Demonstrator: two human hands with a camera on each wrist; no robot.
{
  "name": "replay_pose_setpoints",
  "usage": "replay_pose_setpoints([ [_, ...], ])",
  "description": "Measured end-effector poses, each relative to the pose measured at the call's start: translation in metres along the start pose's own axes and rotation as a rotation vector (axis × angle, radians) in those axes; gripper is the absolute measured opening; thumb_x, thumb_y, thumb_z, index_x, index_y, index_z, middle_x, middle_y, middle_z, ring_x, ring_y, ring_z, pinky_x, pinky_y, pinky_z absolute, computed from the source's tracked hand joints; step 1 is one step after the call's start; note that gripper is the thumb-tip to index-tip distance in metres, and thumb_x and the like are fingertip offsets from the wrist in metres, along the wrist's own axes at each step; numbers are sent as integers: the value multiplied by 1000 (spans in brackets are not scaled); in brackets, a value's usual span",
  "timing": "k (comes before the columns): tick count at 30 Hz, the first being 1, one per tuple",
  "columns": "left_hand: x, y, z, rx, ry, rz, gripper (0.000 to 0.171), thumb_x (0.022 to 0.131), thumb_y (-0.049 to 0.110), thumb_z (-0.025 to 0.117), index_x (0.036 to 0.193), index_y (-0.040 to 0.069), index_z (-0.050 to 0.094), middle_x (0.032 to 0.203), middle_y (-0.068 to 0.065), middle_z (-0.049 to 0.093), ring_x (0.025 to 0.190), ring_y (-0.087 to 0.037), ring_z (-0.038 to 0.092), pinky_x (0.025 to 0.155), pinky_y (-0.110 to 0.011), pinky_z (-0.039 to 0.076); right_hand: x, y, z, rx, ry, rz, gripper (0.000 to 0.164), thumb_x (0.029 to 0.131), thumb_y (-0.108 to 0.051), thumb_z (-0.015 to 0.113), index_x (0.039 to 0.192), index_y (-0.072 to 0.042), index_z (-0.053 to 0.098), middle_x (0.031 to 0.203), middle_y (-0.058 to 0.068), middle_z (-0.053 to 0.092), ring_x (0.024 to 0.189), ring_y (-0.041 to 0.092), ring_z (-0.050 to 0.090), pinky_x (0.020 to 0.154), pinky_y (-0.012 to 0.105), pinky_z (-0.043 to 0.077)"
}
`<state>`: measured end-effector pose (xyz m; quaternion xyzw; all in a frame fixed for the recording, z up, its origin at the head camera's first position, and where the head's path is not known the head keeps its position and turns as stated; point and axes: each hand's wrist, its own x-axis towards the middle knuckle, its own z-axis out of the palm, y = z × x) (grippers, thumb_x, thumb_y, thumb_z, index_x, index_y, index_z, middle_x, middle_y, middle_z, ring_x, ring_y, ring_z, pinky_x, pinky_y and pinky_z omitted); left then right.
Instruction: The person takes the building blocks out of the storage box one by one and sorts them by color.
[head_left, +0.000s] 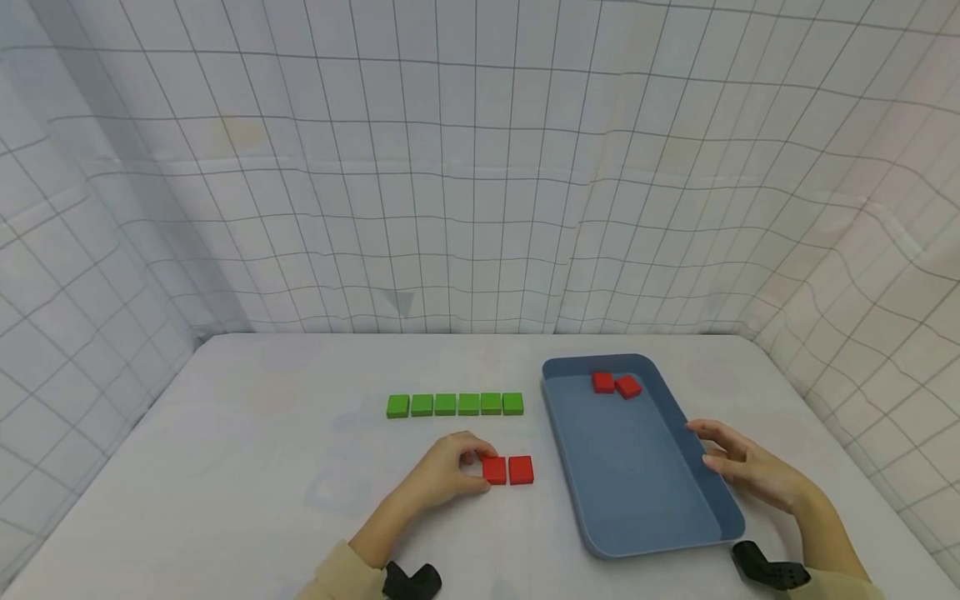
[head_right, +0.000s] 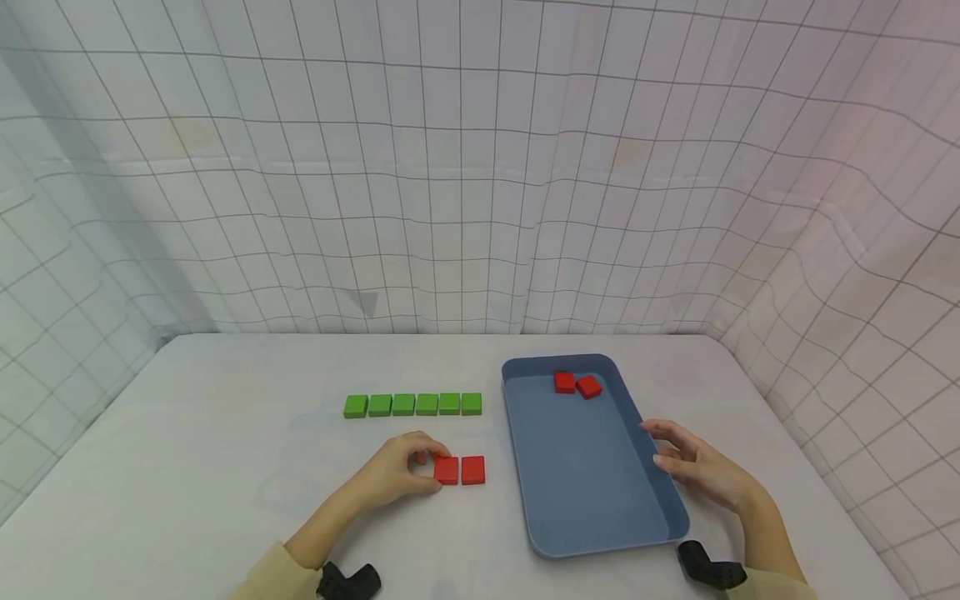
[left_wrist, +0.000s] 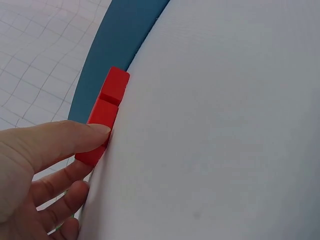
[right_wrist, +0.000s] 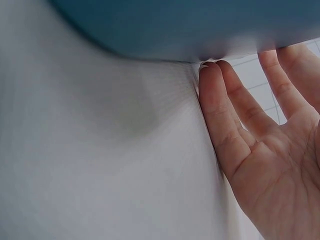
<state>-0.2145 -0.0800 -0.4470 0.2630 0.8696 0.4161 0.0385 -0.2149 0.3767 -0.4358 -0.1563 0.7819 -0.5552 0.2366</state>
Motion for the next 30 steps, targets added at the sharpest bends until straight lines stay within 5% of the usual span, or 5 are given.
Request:
replay_pose_setpoints([
  [18,3,8,-6,-54,-6,-23,35,75,12,74,108,7,64,97,-2,58,85,-17,50,73,-31,44,0,0,-1,-4,8,-4,55,96,-10,42,144,-4,15,128,-28,26,127,55,-10,86,10,35],
  [24,21,24,-8,-125,6,-8,35,82,17,67,115,8,60,108,-9,58,95,-25,52,74,-36,45,-1,1,-1,-7,10,-16,54,96,-9,43,144,-5,17,132,-23,23,127,56,-10,86,10,34],
  [30,48,33,5,-167,41,65,35,84,16,65,117,5,59,108,-13,58,99,-29,52,77,-36,45,0,2,-1,-8,9,-10,54,96,-10,43,144,-4,16,131,-23,23,128,55,-10,86,9,34],
])
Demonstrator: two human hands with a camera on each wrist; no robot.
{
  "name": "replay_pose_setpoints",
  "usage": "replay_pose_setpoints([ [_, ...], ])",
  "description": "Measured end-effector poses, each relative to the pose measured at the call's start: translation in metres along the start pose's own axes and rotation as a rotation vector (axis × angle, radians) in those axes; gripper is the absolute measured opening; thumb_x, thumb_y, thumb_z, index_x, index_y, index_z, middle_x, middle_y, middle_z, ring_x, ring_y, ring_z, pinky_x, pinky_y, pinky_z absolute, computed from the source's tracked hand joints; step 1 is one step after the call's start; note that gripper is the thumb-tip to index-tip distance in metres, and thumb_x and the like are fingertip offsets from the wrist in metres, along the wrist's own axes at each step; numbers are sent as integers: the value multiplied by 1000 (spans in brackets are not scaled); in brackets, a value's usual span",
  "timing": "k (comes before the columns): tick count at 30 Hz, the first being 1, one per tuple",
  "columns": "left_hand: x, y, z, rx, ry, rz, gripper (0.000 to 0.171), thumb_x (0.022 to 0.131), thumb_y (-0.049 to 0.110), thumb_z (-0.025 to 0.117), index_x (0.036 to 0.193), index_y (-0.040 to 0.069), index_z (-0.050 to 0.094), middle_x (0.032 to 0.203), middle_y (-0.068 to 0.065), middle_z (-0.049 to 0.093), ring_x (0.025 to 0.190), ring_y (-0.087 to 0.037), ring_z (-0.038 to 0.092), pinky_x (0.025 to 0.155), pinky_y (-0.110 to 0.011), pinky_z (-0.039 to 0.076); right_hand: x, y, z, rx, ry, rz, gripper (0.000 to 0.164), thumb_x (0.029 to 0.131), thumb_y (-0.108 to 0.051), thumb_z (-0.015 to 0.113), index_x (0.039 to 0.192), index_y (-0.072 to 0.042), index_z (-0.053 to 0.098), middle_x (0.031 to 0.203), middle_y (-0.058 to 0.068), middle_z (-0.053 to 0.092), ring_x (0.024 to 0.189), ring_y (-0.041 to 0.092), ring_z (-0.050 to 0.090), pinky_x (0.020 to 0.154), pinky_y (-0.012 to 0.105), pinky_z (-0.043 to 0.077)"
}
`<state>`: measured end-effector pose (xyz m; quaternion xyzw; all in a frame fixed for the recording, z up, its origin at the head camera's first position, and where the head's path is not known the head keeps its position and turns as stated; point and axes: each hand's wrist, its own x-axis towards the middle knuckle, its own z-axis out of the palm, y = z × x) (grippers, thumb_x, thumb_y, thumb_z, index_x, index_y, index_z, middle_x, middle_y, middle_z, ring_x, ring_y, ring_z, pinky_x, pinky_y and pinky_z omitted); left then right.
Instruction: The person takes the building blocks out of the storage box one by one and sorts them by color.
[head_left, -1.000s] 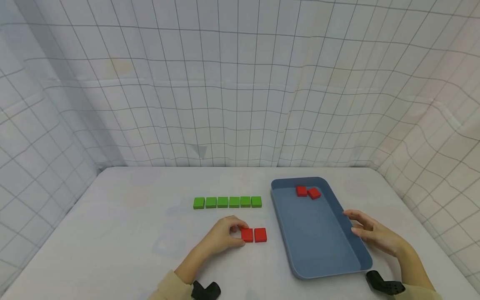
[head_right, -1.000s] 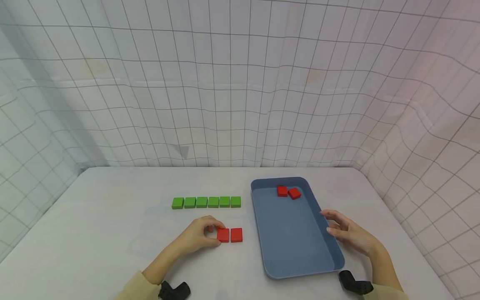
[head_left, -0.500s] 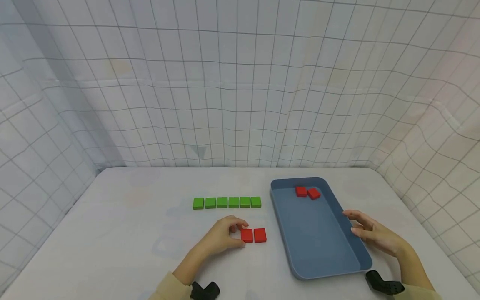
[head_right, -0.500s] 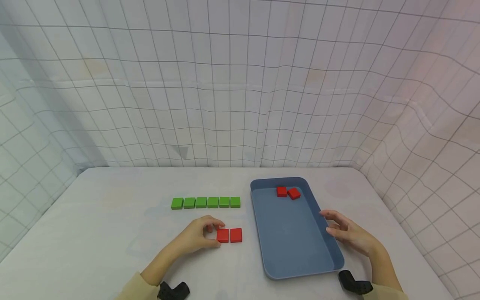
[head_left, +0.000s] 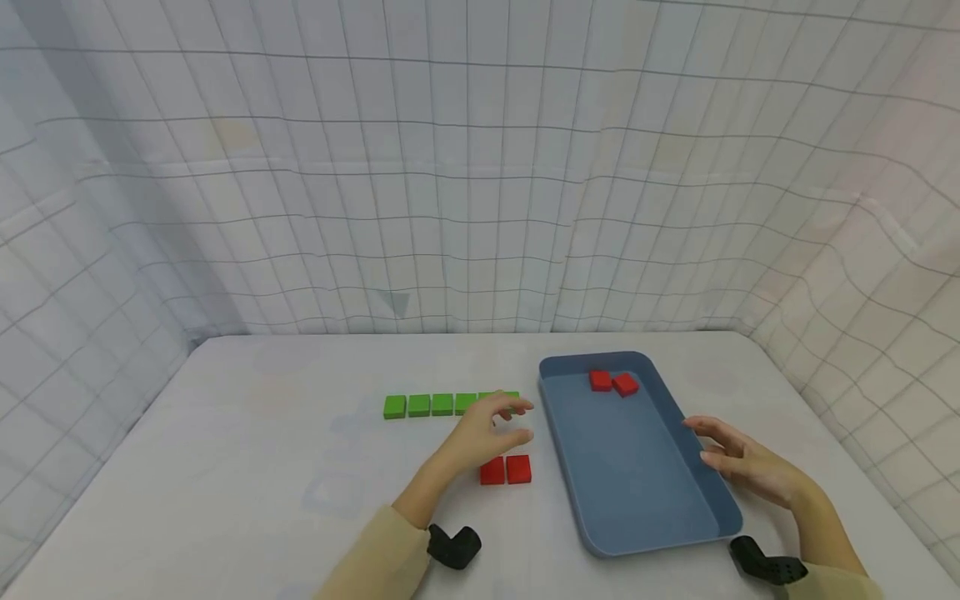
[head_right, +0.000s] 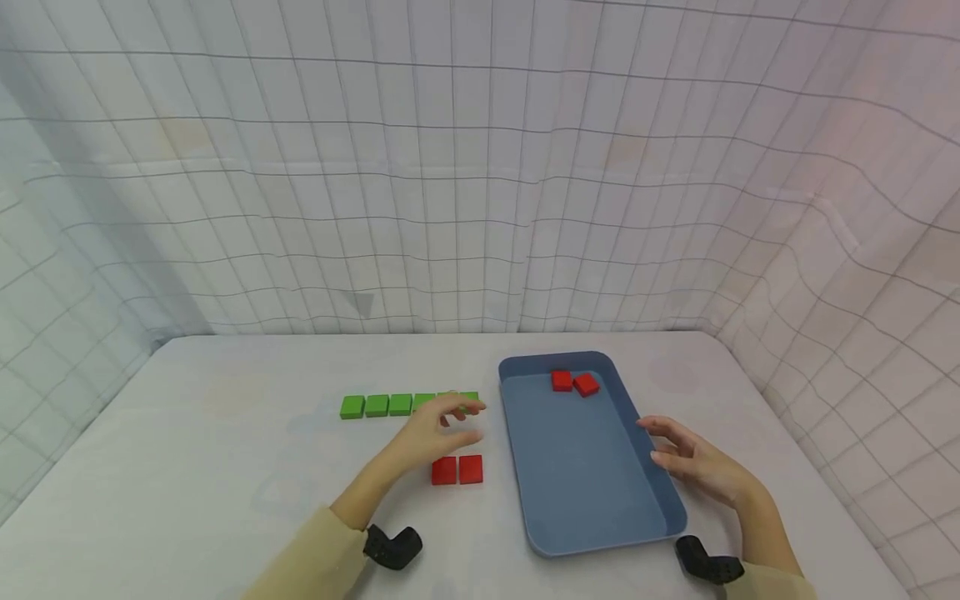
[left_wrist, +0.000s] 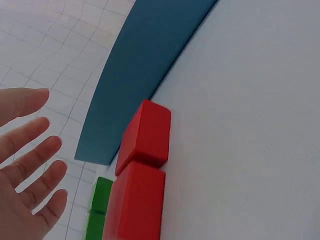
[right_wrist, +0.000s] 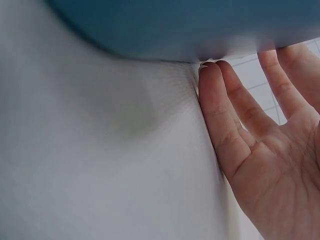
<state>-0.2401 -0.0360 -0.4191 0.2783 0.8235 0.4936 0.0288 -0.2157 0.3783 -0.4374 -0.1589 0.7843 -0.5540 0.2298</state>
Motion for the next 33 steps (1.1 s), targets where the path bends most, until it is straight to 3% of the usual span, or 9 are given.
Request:
replay_pose_setpoints([
  [6,30,8,19,-17,26,54,36,84,15,65,117,1,58,113,-13,58,102,-30,53,83,-42,46,-1,0,0,-10,6,6,55,96,-10,43,143,-4,16,129,-25,25,128,55,-9,86,9,34],
  [16,73,17,43,-3,67,12,37,85,17,64,118,4,58,116,-13,56,106,-31,52,84,-33,45,0,2,-1,-8,5,8,54,96,-10,43,143,-4,16,128,-29,27,128,55,-9,86,10,35],
  [24,96,21,58,21,83,-21,37,85,19,64,119,5,59,114,-10,57,106,-27,52,85,-31,44,2,1,-2,-15,3,1,54,96,-10,43,143,-4,17,131,-24,23,128,54,-9,87,9,34],
  [33,113,21,69,45,71,-126,40,85,19,63,122,6,57,124,-8,54,113,-24,51,91,-31,43,0,1,-1,-7,23,1,55,96,-10,44,143,-3,17,130,-24,24,128,54,-8,87,9,34],
])
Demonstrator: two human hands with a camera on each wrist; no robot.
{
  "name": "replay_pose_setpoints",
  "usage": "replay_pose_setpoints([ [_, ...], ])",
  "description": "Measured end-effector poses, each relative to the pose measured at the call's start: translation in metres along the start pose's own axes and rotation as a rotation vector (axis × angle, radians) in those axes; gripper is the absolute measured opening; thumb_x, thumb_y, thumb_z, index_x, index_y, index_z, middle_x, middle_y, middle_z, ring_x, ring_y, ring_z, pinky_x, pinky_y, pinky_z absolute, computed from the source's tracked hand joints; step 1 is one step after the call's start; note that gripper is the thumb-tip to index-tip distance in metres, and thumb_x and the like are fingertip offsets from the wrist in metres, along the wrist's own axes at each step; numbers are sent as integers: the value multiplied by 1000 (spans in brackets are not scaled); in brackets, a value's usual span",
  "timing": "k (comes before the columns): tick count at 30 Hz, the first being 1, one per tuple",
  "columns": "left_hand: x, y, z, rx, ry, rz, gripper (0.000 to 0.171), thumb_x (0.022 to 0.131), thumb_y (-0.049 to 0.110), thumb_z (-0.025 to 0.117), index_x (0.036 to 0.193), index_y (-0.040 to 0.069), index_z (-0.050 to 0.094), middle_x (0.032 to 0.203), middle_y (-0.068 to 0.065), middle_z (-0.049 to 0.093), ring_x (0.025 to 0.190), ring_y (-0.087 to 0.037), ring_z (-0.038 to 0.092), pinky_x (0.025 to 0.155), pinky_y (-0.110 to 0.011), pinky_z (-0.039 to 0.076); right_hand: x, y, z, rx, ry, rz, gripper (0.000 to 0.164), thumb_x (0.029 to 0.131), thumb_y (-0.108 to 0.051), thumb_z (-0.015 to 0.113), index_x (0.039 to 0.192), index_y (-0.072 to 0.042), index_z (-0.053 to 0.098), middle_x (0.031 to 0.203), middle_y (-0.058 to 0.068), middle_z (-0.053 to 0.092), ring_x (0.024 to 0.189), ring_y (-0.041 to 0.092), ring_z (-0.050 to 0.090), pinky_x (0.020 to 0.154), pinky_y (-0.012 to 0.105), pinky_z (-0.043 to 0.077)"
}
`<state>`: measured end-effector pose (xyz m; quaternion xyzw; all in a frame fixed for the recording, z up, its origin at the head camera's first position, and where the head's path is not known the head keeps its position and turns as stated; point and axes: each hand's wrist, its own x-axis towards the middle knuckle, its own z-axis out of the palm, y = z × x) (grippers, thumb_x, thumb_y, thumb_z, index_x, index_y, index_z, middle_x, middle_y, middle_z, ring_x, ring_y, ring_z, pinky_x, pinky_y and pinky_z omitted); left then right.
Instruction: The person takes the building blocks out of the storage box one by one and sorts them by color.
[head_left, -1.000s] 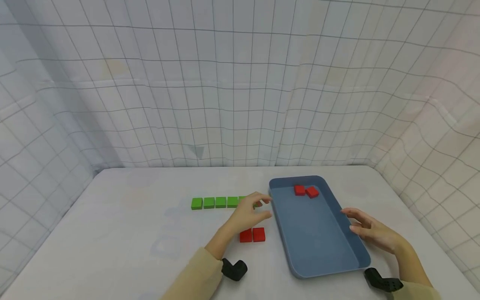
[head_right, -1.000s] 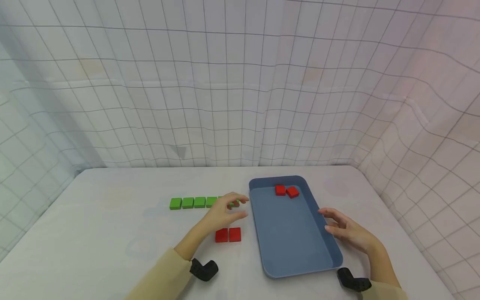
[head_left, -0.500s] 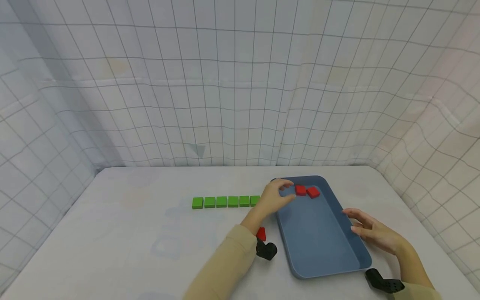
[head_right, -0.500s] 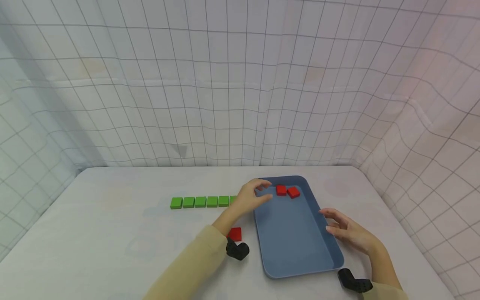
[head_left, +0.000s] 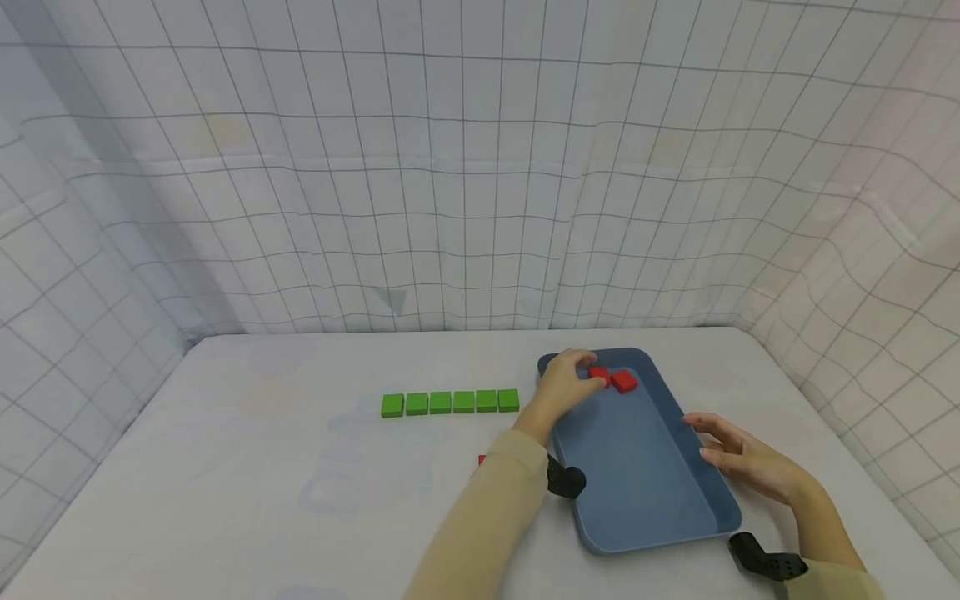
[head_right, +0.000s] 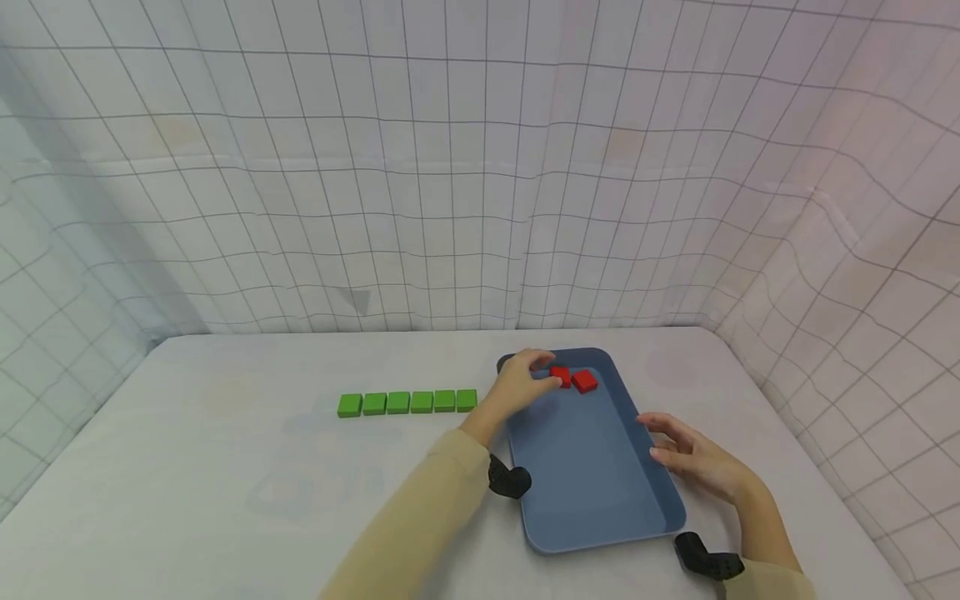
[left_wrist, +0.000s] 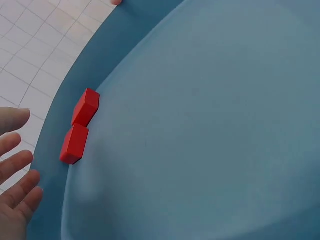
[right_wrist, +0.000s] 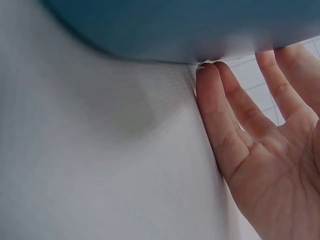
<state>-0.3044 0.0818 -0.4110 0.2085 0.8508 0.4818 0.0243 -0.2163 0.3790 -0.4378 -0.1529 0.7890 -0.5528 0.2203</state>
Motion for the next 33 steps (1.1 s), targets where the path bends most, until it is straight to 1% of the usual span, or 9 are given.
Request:
replay_pose_setpoints([
  [5,6,1,5,16,-3,-51,41,85,20,63,124,8,56,127,-7,51,114,-22,50,91,-33,43,0,1,-2,-7,0,-7,54,96,-9,44,143,-3,18,130,-23,24,128,54,-7,86,10,34],
  [12,11,2,14,97,4,-83,43,85,20,65,125,10,56,130,-7,51,119,-21,47,94,-31,40,0,1,-2,-10,4,-12,54,95,-9,45,142,-3,19,130,-23,25,128,56,-6,86,10,35],
  [17,12,0,19,136,-7,-101,45,84,20,66,127,13,55,133,-6,48,119,-21,47,90,-29,42,1,1,-1,-16,8,-14,53,95,-9,45,142,-4,20,131,-21,25,128,55,-4,86,11,35],
  [19,12,-2,20,130,-14,-109,46,84,20,66,128,14,54,133,-5,49,117,-21,48,88,-28,43,1,2,0,-22,12,-17,53,95,-9,45,142,-4,20,131,-21,25,128,56,-3,86,11,35],
  [24,13,-5,21,134,-39,-112,49,83,19,66,130,15,52,130,-5,51,108,-20,53,81,-28,45,1,3,-1,-26,16,-19,53,95,-9,45,142,-3,20,130,-22,26,128,56,-2,86,11,35],
  [27,14,-7,22,156,-59,-101,51,82,18,67,131,15,51,129,-5,52,108,-20,53,85,-31,43,1,4,-2,-21,15,-17,52,95,-9,45,142,-4,21,131,-22,25,128,55,-3,87,10,35],
  [30,14,-8,23,185,-78,-92,51,82,17,68,131,16,51,130,-5,52,112,-20,51,92,-35,39,1,5,-2,-17,16,-16,52,95,-9,45,142,-5,22,133,-19,24,129,55,-4,87,10,34],
  [33,15,-9,24,241,-92,-67,50,81,16,69,128,16,54,128,-4,53,112,-19,51,91,-35,39,1,6,-2,-18,19,-18,52,95,-9,45,142,-6,22,135,-18,24,129,55,-4,87,10,34],
])
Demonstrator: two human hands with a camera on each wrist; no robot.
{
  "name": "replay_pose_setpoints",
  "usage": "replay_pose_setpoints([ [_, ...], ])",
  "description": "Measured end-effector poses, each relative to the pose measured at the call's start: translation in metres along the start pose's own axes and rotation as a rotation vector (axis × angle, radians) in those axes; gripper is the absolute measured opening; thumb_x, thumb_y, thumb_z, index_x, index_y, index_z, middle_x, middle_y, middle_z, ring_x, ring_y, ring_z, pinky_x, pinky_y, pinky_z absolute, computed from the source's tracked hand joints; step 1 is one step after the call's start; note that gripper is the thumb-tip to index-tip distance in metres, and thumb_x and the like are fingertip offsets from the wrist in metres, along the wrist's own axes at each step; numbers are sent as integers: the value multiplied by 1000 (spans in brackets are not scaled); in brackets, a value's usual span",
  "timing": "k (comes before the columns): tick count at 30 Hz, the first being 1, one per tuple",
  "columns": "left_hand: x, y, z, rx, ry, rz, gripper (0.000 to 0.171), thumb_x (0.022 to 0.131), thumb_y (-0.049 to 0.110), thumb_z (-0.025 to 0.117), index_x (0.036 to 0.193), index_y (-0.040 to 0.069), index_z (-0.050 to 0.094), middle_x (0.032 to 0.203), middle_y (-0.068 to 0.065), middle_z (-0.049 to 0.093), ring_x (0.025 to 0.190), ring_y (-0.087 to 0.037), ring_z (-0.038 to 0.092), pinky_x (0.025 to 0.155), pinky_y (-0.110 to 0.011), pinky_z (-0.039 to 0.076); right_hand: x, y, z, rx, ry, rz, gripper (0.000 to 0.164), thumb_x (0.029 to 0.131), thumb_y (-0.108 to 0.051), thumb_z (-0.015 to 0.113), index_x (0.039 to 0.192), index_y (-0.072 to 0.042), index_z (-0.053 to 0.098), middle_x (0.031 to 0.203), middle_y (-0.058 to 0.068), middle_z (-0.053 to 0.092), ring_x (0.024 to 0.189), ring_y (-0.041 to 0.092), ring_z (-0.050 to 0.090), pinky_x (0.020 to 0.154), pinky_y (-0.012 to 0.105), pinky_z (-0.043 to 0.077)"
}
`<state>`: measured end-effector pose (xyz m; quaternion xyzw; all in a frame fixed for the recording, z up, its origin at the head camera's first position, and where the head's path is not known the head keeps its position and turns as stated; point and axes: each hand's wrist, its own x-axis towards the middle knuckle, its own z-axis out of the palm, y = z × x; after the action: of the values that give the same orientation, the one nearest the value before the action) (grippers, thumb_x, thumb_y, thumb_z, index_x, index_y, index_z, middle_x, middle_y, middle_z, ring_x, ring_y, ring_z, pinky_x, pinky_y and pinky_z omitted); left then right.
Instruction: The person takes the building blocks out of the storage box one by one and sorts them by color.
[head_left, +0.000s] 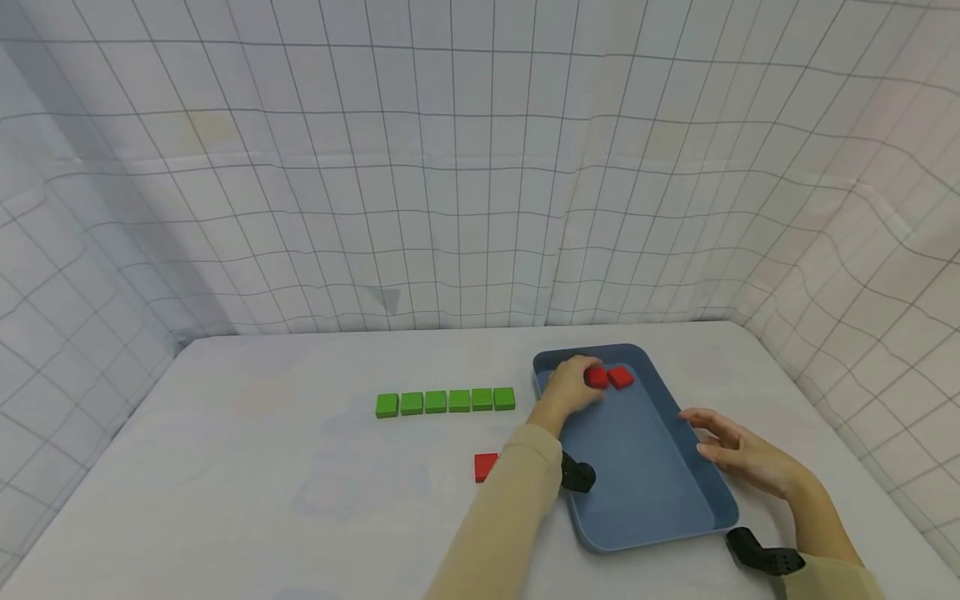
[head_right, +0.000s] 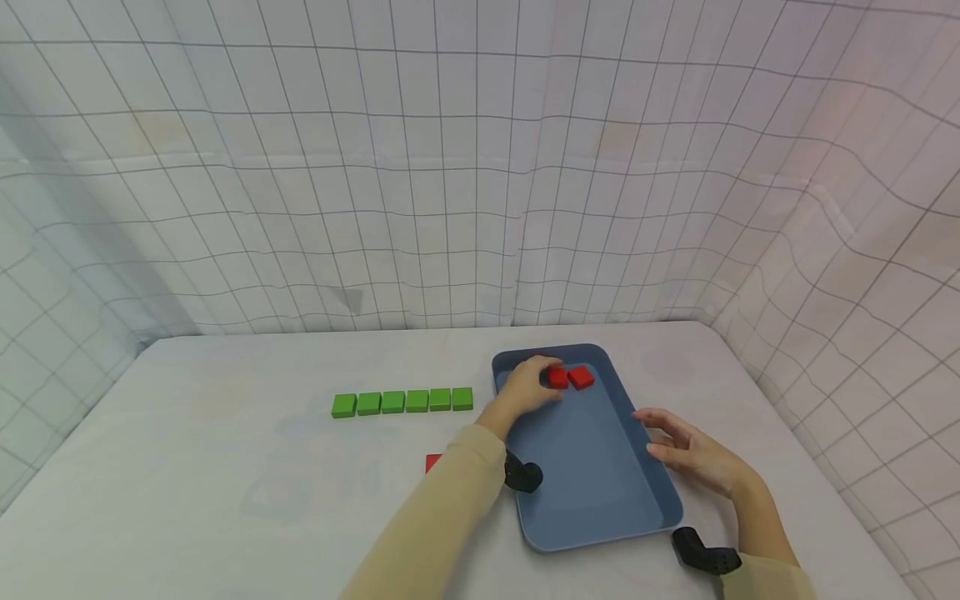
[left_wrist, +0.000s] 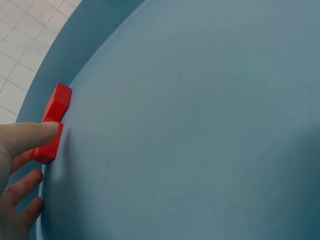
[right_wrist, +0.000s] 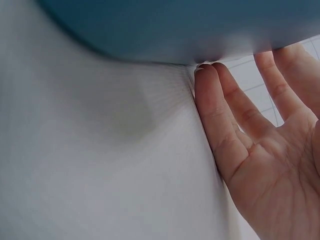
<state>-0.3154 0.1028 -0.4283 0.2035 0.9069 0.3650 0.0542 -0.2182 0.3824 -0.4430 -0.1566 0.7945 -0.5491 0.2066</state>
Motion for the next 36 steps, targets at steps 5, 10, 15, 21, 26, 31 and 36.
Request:
replay_pose_setpoints([
  [5,-1,2,-1,87,-36,28,49,79,19,72,126,17,56,127,-1,52,115,-20,47,92,-37,38,0,0,0,-7,1,-6,52,95,-8,45,142,-4,22,133,-21,25,128,55,-4,87,10,34],
  [10,-2,2,0,110,-58,32,49,79,20,72,125,17,58,128,-1,50,120,-21,43,98,-38,33,1,0,0,-2,-4,-11,53,95,-8,45,142,-4,21,131,-22,25,128,55,-4,87,10,35],
  [15,-2,2,1,60,-45,22,45,78,18,73,120,14,61,120,-3,54,115,-21,46,97,-35,33,0,0,0,-1,-4,-15,52,95,-8,44,142,-5,21,133,-20,24,128,54,-3,87,11,35],
  [21,0,-1,3,44,-16,6,39,76,19,75,112,12,65,110,-2,57,106,-20,50,92,-33,36,0,0,1,6,0,-20,52,95,-8,45,142,-6,22,137,-13,24,128,54,-3,88,10,34],
  [26,0,-2,2,17,-11,20,37,76,21,75,110,11,66,108,-1,58,105,-19,51,93,-34,36,1,0,1,4,2,-19,50,95,-8,45,142,-9,25,141,-7,23,128,54,-3,88,10,34],
  [31,-1,-2,0,-83,-11,66,36,76,18,75,111,10,66,104,-1,58,94,-14,53,82,-26,42,0,0,0,7,1,-5,52,95,-9,45,143,-12,24,139,-9,23,128,55,-4,87,10,34],
  [36,-3,-1,-3,-202,-12,132,36,77,12,74,111,8,65,98,-3,56,78,-11,48,65,-19,41,0,-2,1,18,-7,17,52,96,-9,45,143,-12,22,139,-9,20,129,55,-6,87,10,34],
])
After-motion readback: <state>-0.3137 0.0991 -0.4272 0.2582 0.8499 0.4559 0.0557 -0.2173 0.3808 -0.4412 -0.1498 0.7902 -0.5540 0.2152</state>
